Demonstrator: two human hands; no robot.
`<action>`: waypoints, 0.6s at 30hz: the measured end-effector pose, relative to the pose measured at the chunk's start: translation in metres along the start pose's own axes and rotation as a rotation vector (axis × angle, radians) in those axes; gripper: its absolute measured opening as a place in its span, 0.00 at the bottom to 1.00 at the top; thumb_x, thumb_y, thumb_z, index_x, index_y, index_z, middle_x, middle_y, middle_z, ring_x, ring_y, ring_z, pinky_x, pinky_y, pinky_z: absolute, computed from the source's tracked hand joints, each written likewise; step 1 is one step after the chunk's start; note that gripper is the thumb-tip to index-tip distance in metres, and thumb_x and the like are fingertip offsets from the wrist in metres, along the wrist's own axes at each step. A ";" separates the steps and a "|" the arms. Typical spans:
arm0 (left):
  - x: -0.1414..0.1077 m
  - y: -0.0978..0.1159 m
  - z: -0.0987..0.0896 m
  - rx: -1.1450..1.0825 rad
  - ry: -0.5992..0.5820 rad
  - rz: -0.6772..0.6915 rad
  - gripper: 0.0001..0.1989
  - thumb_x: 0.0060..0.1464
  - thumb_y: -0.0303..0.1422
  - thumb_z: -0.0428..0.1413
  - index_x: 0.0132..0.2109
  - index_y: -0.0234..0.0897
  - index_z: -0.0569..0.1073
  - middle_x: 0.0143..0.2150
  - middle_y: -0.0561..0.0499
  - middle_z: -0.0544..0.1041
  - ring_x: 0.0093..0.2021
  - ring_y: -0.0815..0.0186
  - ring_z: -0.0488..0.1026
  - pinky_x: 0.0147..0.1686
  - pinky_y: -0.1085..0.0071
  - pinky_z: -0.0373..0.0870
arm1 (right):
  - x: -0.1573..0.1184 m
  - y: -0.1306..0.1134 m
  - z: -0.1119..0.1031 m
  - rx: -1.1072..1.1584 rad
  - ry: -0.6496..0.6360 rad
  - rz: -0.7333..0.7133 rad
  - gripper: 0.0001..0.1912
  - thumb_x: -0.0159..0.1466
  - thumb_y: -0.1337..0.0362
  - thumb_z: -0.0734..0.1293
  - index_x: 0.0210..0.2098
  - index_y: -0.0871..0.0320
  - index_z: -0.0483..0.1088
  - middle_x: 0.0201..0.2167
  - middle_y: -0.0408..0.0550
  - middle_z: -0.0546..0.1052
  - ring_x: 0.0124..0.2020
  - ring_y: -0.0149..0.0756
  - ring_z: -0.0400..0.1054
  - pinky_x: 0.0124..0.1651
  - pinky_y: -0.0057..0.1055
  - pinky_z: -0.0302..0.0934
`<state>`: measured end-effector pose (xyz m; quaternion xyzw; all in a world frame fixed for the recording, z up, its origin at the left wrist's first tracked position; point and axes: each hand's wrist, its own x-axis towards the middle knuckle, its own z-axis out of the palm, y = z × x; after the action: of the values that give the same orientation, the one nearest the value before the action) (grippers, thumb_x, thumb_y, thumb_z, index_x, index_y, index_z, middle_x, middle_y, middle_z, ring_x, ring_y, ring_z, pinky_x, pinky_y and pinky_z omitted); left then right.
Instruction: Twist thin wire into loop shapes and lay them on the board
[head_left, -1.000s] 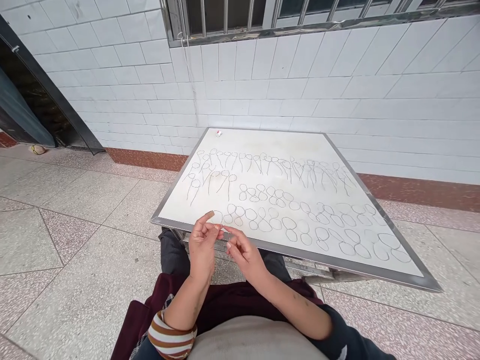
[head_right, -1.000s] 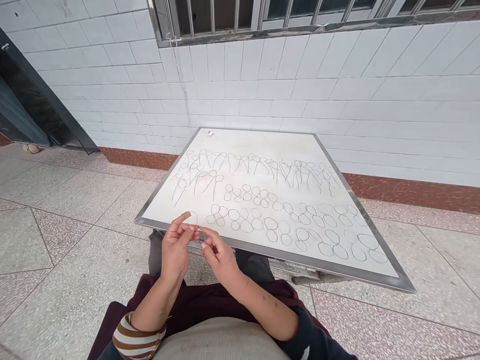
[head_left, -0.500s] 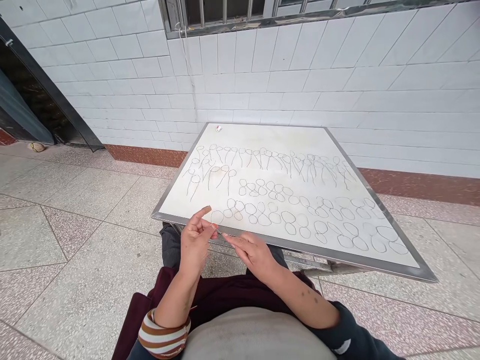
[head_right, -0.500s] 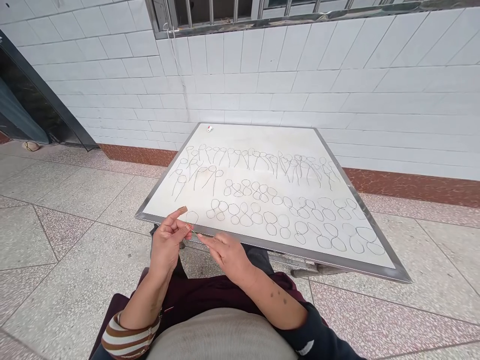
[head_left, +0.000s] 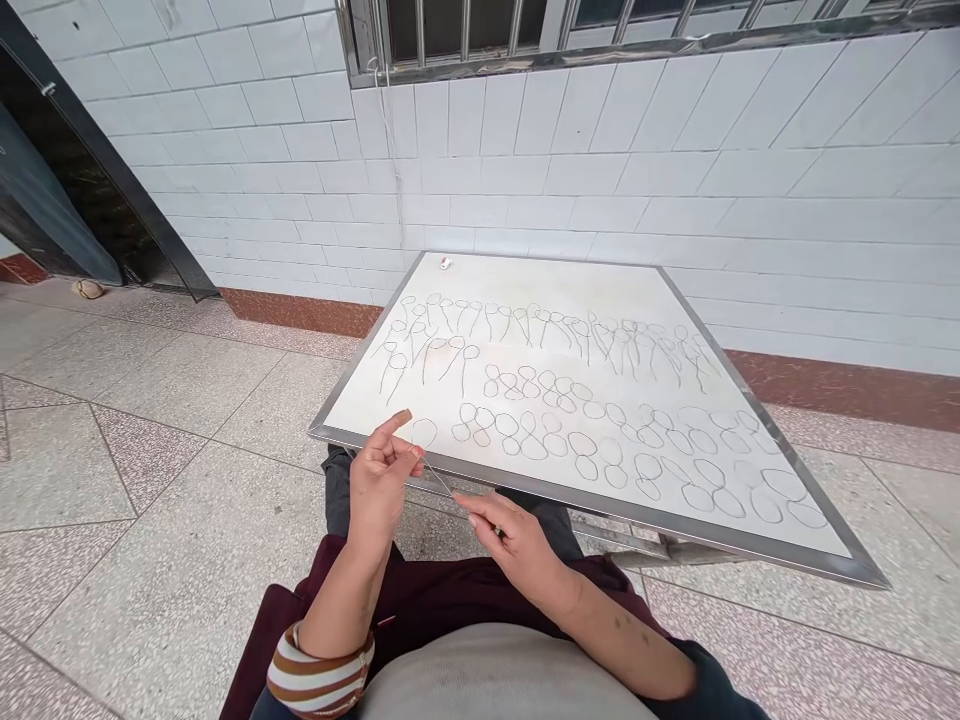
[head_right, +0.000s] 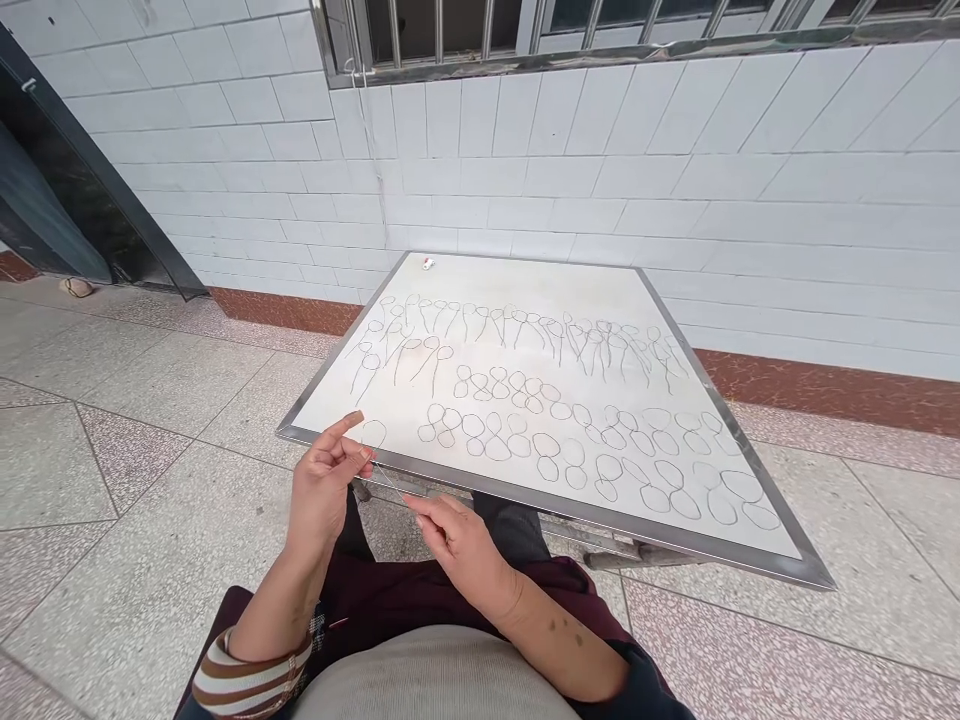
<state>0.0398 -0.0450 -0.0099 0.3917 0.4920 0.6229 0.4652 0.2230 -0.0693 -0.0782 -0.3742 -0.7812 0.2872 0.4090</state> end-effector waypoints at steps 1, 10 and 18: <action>0.000 -0.001 -0.001 0.000 0.000 0.001 0.24 0.48 0.29 0.59 0.54 0.35 0.71 0.25 0.56 0.72 0.26 0.72 0.67 0.31 0.73 0.67 | -0.001 -0.001 0.001 0.008 -0.002 0.020 0.16 0.66 0.68 0.58 0.50 0.51 0.70 0.31 0.47 0.74 0.29 0.34 0.68 0.33 0.31 0.65; 0.002 -0.004 -0.006 -0.014 0.023 0.000 0.25 0.47 0.29 0.59 0.54 0.34 0.71 0.24 0.57 0.71 0.28 0.71 0.68 0.30 0.74 0.67 | -0.004 0.001 0.002 0.004 -0.004 0.100 0.14 0.65 0.67 0.60 0.48 0.52 0.70 0.35 0.48 0.77 0.33 0.35 0.71 0.35 0.32 0.67; -0.001 -0.004 -0.005 0.007 0.012 -0.022 0.25 0.47 0.29 0.59 0.55 0.33 0.70 0.24 0.58 0.69 0.25 0.72 0.65 0.30 0.74 0.67 | -0.010 0.006 -0.003 -0.093 -0.133 -0.031 0.10 0.67 0.66 0.58 0.44 0.55 0.69 0.35 0.49 0.75 0.37 0.36 0.70 0.41 0.34 0.66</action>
<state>0.0362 -0.0469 -0.0146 0.3840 0.5014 0.6183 0.4677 0.2316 -0.0734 -0.0851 -0.3604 -0.8249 0.2686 0.3427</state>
